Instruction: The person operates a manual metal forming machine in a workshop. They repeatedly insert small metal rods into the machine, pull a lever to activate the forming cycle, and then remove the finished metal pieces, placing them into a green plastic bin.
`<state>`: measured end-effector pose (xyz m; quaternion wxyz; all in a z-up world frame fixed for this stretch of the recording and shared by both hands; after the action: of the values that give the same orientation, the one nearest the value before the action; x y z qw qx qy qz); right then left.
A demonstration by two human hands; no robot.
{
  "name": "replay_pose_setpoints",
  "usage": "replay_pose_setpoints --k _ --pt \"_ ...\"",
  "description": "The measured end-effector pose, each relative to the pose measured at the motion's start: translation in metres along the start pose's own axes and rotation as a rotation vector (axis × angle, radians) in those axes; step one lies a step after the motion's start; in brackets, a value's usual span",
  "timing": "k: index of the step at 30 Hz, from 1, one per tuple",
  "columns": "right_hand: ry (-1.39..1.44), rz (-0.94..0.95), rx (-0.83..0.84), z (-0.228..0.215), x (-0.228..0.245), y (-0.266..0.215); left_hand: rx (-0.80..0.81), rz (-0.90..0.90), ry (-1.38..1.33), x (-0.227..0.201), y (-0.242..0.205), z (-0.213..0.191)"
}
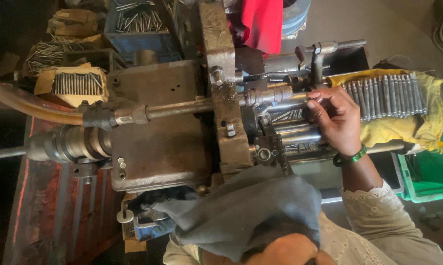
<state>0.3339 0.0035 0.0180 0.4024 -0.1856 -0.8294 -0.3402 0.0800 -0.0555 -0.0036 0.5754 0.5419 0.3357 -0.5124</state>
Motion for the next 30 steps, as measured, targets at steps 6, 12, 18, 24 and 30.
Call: replay_pose_setpoints --k 6,12,18,24,30 --pt "-0.005 -0.004 -0.001 0.0005 0.0019 0.0012 0.011 0.009 -0.001 -0.0031 0.0015 0.0013" --pt "-0.038 -0.011 0.002 0.0007 0.0034 0.0004 0.023 0.011 -0.012 -0.0032 0.0034 0.0014" --pt "-0.034 -0.024 0.000 0.0003 0.0038 0.0001 0.023 0.016 -0.018 -0.0044 0.0046 0.0040" --pt "-0.078 -0.037 0.008 0.0003 0.0053 0.0004 0.003 0.019 -0.013 -0.0063 0.0041 0.0035" --pt "-0.041 -0.023 0.008 0.0006 0.0042 0.0005 0.007 0.020 0.007 -0.0075 0.0029 0.0064"
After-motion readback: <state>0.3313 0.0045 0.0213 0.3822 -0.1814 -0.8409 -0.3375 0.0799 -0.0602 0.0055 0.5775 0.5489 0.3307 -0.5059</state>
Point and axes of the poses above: each hand's wrist, its own y-axis towards the middle knuckle, its own z-axis out of the palm, x = y × z, the point moved 10 cm from there along y, towards the middle knuckle, and after that the axes turned 3 degrees about y, right-handed, at the moved point
